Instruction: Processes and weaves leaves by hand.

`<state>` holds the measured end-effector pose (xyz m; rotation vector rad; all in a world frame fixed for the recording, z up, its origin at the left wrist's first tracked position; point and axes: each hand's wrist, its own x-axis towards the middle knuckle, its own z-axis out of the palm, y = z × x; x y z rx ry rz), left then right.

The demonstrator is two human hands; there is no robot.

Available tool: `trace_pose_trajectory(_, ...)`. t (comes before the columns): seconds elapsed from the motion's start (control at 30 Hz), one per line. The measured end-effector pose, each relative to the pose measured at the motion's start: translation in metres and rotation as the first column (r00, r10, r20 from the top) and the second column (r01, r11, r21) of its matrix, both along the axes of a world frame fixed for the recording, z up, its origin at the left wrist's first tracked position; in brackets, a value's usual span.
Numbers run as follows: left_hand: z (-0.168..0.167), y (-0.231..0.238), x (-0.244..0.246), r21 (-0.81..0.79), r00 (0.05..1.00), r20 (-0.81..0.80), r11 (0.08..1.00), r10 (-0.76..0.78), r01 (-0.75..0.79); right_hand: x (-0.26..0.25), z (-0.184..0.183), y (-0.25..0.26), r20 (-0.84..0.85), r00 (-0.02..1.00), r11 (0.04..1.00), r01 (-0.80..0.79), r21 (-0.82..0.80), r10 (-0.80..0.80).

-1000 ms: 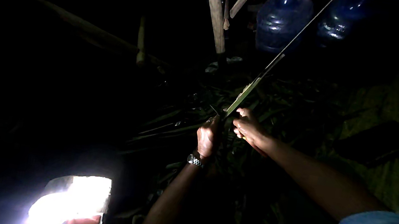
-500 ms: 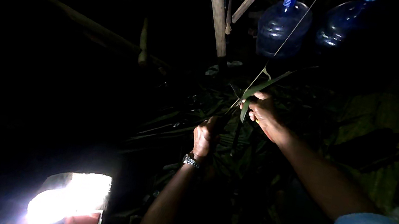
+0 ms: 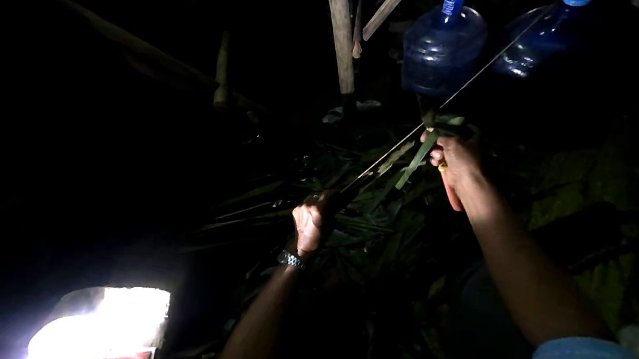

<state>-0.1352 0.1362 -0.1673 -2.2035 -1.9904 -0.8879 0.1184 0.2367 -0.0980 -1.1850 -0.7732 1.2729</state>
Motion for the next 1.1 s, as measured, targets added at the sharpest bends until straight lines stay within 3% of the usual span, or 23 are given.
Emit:
trace_pose_trajectory(0.23,-0.004,0.006,-0.028,-0.147,0.998,-0.007,0.987,0.065,-0.065,0.049,0.010,0.010,-0.057,0.993,0.990,0.112,0.084,-0.107)
trace_pose_trajectory(0.3,-0.009,0.011,-0.038,-0.191,0.995,0.064,0.980,0.075,-0.061,0.051,0.010,0.007,0.007,0.998,0.995,0.054,0.088,-0.055)
trace_pose_trajectory(0.4,-0.015,0.017,-0.042,-0.244,0.934,0.351,0.970,0.072,0.017,0.038,0.005,-0.004,0.219,0.950,0.971,-0.235,0.035,0.222)
trace_pose_trajectory(0.47,-0.015,0.020,-0.035,-0.240,0.881,0.467,0.970,0.072,0.048,0.021,0.001,-0.015,0.308,0.823,0.874,-0.482,-0.067,0.478)
trace_pose_trajectory(0.53,-0.015,0.020,-0.031,-0.254,0.877,0.475,0.966,0.078,0.051,-0.002,-0.004,-0.027,0.307,0.680,0.741,-0.651,-0.164,0.666)
trace_pose_trajectory(0.67,-0.009,0.013,-0.014,-0.157,0.841,0.539,0.975,-0.048,0.156,-0.042,-0.021,-0.043,0.186,0.584,0.612,-0.771,-0.177,0.790)
trace_pose_trajectory(0.8,0.000,0.009,-0.005,-0.153,0.717,0.688,0.943,-0.114,0.297,-0.058,-0.034,-0.043,0.136,0.666,0.680,-0.725,-0.113,0.733)
trace_pose_trajectory(0.97,-0.002,0.014,-0.024,-0.287,0.695,0.701,0.826,-0.164,0.484,-0.048,-0.016,-0.041,0.095,0.837,0.838,-0.522,-0.158,0.539)
trace_pose_trajectory(1.1,-0.006,0.014,-0.018,-0.268,0.606,0.791,0.840,-0.089,0.472,-0.044,-0.015,-0.040,0.082,0.856,0.856,-0.498,-0.138,0.511)
